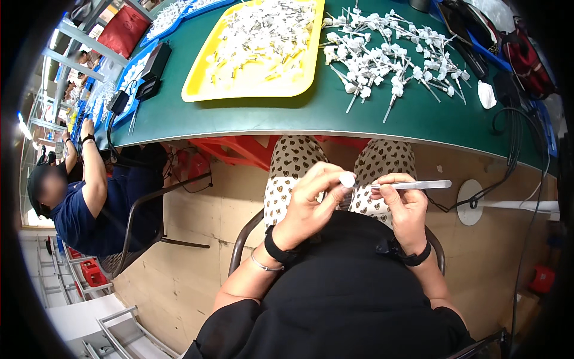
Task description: The person repeatedly picks small white plastic components from a yellow tray and the green table, uses tweezers to manipulate and attach parts, then places the assembled units back onto the table. The process is continuous and repetitive throughout the clip.
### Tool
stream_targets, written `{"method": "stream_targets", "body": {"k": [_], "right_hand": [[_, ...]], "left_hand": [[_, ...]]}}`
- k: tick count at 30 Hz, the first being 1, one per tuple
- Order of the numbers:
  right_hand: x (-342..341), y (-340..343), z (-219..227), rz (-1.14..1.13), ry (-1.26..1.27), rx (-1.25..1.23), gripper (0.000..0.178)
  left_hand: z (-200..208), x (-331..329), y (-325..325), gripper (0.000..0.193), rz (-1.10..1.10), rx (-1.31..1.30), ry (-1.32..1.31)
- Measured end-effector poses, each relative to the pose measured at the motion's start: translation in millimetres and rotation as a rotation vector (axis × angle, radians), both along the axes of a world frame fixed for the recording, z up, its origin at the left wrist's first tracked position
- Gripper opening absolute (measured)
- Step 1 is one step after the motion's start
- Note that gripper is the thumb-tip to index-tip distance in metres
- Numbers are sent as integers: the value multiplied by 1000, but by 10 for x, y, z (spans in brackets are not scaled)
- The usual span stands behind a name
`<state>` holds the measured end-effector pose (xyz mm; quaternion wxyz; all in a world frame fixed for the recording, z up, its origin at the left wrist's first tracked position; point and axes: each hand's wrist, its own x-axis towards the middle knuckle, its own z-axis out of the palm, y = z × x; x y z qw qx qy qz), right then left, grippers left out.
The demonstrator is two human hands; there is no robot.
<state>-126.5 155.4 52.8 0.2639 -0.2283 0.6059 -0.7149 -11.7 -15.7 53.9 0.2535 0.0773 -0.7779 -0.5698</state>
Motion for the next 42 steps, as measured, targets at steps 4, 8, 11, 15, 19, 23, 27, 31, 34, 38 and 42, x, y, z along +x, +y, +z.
{"method": "stream_targets", "body": {"k": [4, 8, 11, 15, 19, 23, 27, 31, 34, 38, 42], "right_hand": [[-1, 1, -5, -5, 1, -26, 12], [14, -1, 15, -5, 7, -41, 11], [12, 19, 35, -7, 28, -24, 11], [-5, 34, 34, -29, 11, -12, 11], [-2, 30, 56, -28, -4, -19, 12], [-5, 32, 68, -25, 14, -16, 12], [5, 24, 95, -22, 19, -14, 12], [13, 11, 85, -23, 19, -21, 12], [-4, 47, 57, -68, 6, -61, 13], [16, 34, 63, -73, 4, -149, 13], [18, 35, 16, -13, 89, -173, 14]], "left_hand": [[573, -249, -564, 9, 293, -266, 226], [896, -574, -1380, 37, 603, -497, 62], [777, -786, -1429, 40, 683, -840, 133], [779, -990, -788, 29, 285, -939, 105], [666, -1172, -565, 18, 247, -1170, -136], [619, -1220, -584, 8, 293, -1149, -170], [541, -1173, -679, 8, 327, -833, 47], [544, -923, -628, 11, 313, -373, 48], [546, -595, -336, 11, 175, -35, -15], [225, -174, 2, 15, -7, 145, -86], [-111, -30, 164, 20, -44, 178, -134]]}}
